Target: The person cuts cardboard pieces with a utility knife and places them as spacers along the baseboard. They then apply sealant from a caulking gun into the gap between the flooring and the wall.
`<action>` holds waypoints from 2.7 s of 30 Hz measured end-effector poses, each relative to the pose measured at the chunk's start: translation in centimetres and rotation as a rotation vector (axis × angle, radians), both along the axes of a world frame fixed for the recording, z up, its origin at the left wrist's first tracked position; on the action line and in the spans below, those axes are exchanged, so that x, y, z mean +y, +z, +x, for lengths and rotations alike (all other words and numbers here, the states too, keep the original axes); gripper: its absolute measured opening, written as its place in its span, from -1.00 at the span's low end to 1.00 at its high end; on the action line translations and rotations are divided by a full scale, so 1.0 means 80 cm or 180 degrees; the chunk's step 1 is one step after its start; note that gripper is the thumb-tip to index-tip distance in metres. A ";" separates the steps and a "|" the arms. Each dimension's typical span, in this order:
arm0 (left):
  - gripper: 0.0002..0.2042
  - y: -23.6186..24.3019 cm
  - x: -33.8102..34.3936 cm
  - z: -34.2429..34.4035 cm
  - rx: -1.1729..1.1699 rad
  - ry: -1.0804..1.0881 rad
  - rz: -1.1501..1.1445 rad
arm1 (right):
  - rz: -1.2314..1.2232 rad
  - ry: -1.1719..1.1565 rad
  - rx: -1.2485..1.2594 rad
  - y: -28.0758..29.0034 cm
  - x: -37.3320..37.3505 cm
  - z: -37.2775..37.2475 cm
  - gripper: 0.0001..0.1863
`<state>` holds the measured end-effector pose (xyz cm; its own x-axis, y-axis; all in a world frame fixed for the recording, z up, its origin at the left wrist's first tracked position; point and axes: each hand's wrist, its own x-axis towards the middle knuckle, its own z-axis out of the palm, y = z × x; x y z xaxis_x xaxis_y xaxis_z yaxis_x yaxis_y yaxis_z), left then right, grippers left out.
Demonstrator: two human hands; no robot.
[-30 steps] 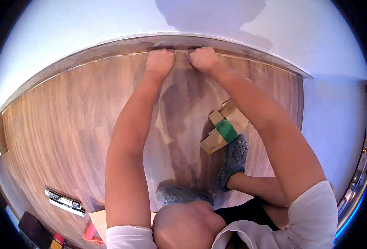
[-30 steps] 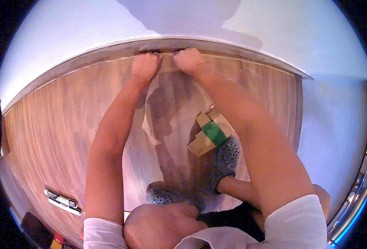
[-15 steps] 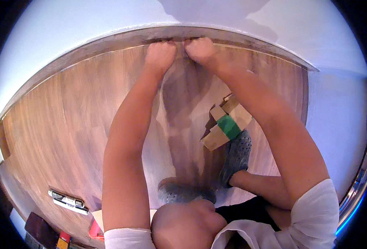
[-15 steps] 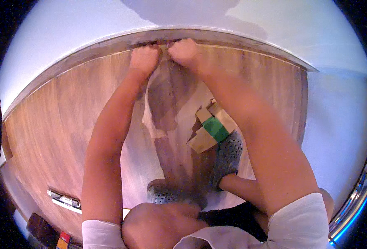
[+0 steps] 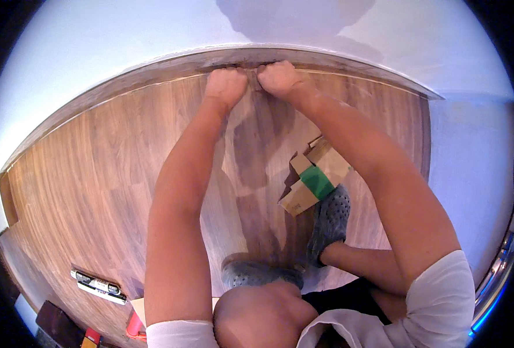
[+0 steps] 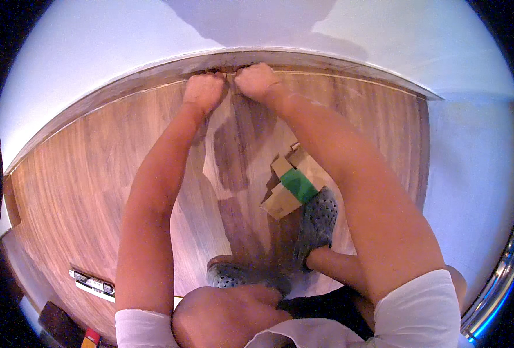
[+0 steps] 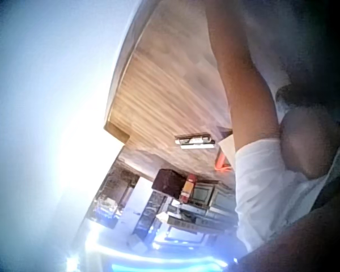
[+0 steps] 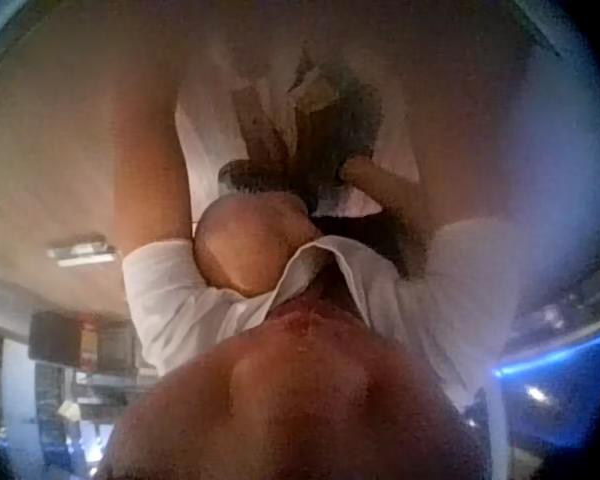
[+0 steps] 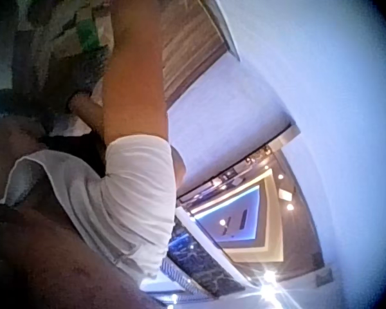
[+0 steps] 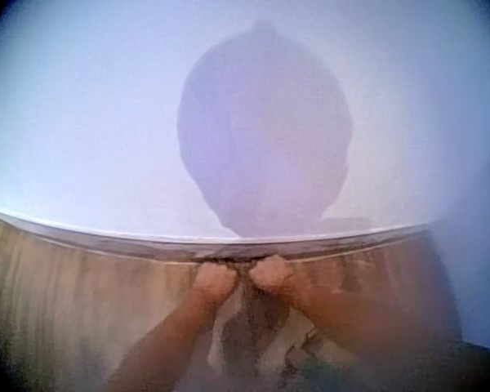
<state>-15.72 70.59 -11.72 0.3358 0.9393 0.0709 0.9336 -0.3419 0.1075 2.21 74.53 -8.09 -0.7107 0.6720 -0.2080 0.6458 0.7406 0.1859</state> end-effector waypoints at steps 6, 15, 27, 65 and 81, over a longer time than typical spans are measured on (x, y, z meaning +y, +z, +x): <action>-0.77 -0.004 -0.004 0.007 -0.0240 0.0179 0.0052 | 0.0047 -0.0210 -0.0020 -0.007 0.001 0.001 -0.77; -0.65 0.008 0.000 0.019 -0.0449 0.0525 -0.0175 | -0.0043 -0.0290 -0.0047 0.005 0.012 0.035 -0.67; -0.66 0.002 0.002 0.028 -0.0346 0.0405 -0.0046 | -0.0029 -0.0228 0.0020 -0.008 0.011 0.036 -0.75; -0.50 -0.026 0.014 0.053 -0.0583 0.0384 0.0314 | -0.0111 -0.0476 -0.0269 0.023 0.018 0.071 -0.65; -0.59 -0.004 0.019 0.081 -0.0284 0.0372 -0.0322 | -0.0088 -0.0514 -0.0186 0.012 0.004 0.068 -0.77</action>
<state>-9.21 72.07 -12.03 0.2205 0.9754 -0.0012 0.9515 -0.2148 0.2202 7.62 74.83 -7.09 -0.5802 0.7699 -0.2659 0.7454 0.6335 0.2075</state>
